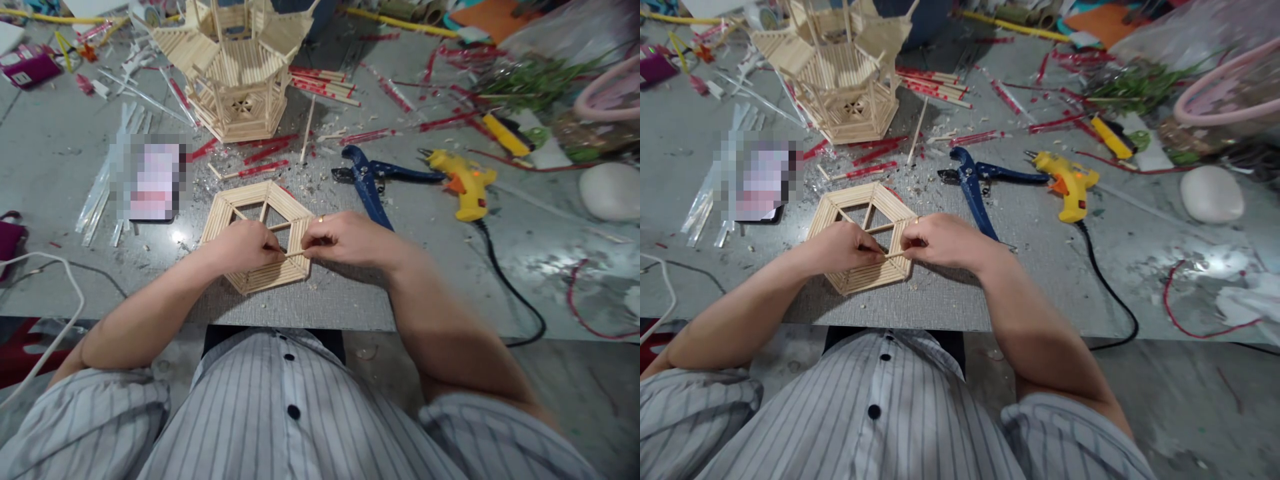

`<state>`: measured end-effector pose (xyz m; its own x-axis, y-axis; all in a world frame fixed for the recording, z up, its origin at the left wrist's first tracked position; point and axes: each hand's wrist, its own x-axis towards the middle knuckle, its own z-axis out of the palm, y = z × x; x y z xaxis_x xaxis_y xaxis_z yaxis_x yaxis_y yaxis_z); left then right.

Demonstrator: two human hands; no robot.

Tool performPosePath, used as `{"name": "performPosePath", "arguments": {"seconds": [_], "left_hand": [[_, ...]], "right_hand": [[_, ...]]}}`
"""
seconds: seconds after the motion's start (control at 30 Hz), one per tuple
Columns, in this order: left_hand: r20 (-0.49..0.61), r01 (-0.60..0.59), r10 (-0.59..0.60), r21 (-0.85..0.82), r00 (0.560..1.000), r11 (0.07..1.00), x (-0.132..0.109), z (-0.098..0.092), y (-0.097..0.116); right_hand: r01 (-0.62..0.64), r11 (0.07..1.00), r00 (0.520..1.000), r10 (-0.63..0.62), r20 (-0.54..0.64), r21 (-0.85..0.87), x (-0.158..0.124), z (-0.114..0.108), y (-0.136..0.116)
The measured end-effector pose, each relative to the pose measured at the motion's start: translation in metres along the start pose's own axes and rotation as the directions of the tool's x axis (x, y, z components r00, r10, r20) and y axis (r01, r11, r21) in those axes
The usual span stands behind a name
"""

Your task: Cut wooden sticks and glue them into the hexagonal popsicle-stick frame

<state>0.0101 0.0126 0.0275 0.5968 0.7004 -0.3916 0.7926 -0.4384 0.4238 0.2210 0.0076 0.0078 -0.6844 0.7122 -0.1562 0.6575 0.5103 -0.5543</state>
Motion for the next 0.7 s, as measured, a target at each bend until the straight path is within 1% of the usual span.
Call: {"name": "performPosePath", "arguments": {"seconds": [0.1, 0.17, 0.23, 0.27, 0.3, 0.33, 0.37, 0.4, 0.43, 0.47, 0.5, 0.53, 0.57, 0.6, 0.67, 0.7], "left_hand": [[0.002, 0.005, -0.005, 0.003, 1.0, 1.0, -0.001, -0.001, 0.0], [0.011, 0.01, -0.01, -0.006, 1.0, 1.0, -0.001, -0.001, 0.0], [0.014, 0.009, -0.008, -0.023, 1.0, 1.0, -0.001, -0.002, 0.0], [0.016, 0.01, -0.01, -0.023, 1.0, 1.0, -0.001, -0.002, -0.001], [0.017, 0.013, -0.013, -0.019, 1.0, 1.0, -0.001, -0.002, -0.001], [0.022, 0.016, -0.015, -0.009, 1.0, 1.0, -0.001, -0.002, -0.002], [0.025, 0.021, -0.021, -0.001, 0.999, 1.0, 0.0, -0.002, -0.002], [0.021, 0.019, -0.019, 0.0, 1.0, 1.0, 0.0, -0.002, -0.003], [0.016, 0.017, -0.017, -0.007, 1.0, 1.0, 0.001, -0.002, -0.004], [0.009, 0.016, -0.016, -0.02, 1.0, 1.0, 0.001, -0.002, -0.005], [0.012, 0.01, -0.01, -0.043, 1.0, 0.999, 0.001, -0.002, -0.007], [0.011, 0.005, -0.004, -0.086, 1.0, 0.996, 0.002, -0.002, -0.009], [0.01, -0.002, 0.003, -0.143, 1.0, 0.99, 0.002, -0.002, -0.011], [-0.001, -0.015, 0.015, -0.224, 1.0, 0.974, 0.002, -0.003, -0.014], [-0.07, -0.064, 0.04, -0.39, 0.997, 0.919, 0.003, -0.004, -0.02], [-0.125, -0.099, 0.049, -0.438, 0.991, 0.894, 0.003, -0.005, -0.023]], "right_hand": [[-0.002, 1.0, 1.0, 0.002, 0.004, 0.003, 0.001, 0.0, -0.001], [-0.01, 1.0, 1.0, 0.011, -0.025, 0.021, 0.0, -0.001, -0.001], [-0.049, 0.998, 0.99, 0.054, -0.127, 0.039, -0.003, -0.005, 0.002], [-0.097, 0.994, 0.973, 0.104, -0.207, 0.041, -0.005, -0.008, 0.004], [-0.173, 0.984, 0.937, 0.176, -0.301, 0.036, -0.007, -0.012, 0.007], [-0.274, 0.961, 0.88, 0.262, -0.395, 0.028, -0.01, -0.016, 0.011], [-0.391, 0.92, 0.805, 0.352, -0.477, 0.019, -0.013, -0.021, 0.016], [-0.512, 0.859, 0.721, 0.435, -0.54, 0.008, -0.015, -0.024, 0.022], [-0.615, 0.788, 0.645, 0.502, -0.577, -0.002, -0.018, -0.028, 0.028], [-0.695, 0.719, 0.593, 0.563, -0.576, -0.012, -0.02, -0.03, 0.034], [-0.752, 0.659, 0.559, 0.613, -0.558, -0.029, -0.021, -0.032, 0.04], [-0.786, 0.616, 0.547, 0.652, -0.525, -0.054, -0.022, -0.032, 0.045], [-0.805, 0.587, 0.55, 0.682, -0.482, -0.089, -0.023, -0.032, 0.048], [-0.81, 0.574, 0.563, 0.698, -0.443, -0.125, -0.023, -0.032, 0.051], [-0.791, 0.586, 0.602, 0.697, -0.39, -0.174, -0.021, -0.029, 0.054], [-0.779, 0.602, 0.617, 0.686, -0.386, -0.176, -0.02, -0.028, 0.054]]}}
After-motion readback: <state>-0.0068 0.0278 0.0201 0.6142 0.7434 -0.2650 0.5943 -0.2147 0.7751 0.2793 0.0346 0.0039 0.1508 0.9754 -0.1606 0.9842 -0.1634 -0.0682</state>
